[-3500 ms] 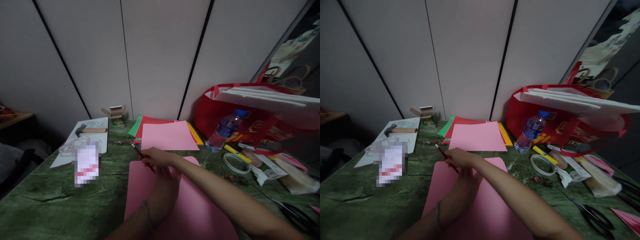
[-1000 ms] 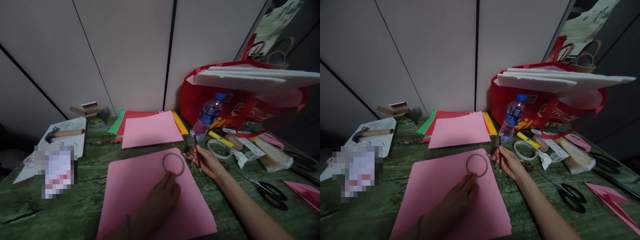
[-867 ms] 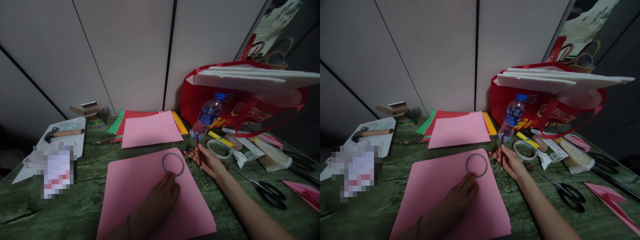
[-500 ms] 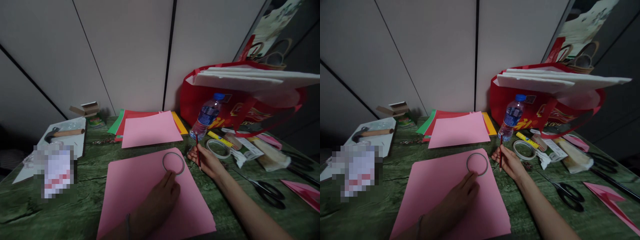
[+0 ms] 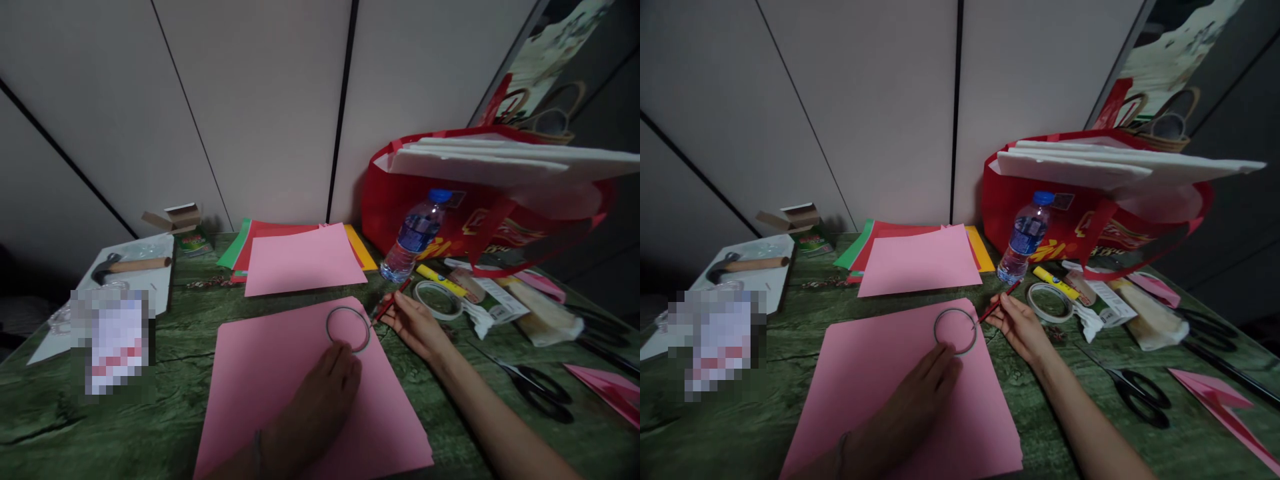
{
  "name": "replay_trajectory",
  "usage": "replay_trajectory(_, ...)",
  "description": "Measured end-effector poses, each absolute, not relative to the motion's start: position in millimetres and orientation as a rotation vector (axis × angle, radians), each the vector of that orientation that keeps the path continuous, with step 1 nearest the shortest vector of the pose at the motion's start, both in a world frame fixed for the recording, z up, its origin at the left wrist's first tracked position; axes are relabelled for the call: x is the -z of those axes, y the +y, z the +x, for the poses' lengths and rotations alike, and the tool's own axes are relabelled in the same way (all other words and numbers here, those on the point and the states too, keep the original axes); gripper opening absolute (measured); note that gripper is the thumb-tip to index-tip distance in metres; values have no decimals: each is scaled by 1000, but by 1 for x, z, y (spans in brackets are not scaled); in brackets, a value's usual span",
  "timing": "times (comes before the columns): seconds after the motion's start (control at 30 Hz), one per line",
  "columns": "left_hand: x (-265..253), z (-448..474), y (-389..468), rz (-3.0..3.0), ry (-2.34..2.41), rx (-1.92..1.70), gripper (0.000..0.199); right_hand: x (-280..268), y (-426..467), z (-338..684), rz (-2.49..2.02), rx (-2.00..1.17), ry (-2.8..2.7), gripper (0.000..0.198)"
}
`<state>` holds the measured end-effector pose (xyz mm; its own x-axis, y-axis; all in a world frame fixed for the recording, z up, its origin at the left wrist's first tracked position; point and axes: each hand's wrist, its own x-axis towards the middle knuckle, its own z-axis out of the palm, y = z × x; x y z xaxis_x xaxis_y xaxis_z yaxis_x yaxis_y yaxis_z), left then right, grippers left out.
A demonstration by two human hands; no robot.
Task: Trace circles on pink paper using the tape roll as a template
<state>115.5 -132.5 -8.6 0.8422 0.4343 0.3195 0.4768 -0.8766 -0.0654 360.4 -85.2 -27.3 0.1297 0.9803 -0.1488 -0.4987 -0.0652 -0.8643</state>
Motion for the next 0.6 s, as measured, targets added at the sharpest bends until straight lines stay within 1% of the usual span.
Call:
replay_trajectory(0.1,17,115,-132,-2816,-752,431,42,23,-87,355,-931,-1426,-711,26)
replay_trajectory(0.23,29,115,-132,-2779,-855,408,44,21,-88,352,-892,-1464,-743,24)
replay_trajectory(0.4,32,118,-132,-2783,-870,457,39,21,-88,357,-927,-1410,-718,24)
replay_trajectory(0.6,30,119,-132,-2768,-879,456,36,23,-89,356,-925,-1453,-733,24)
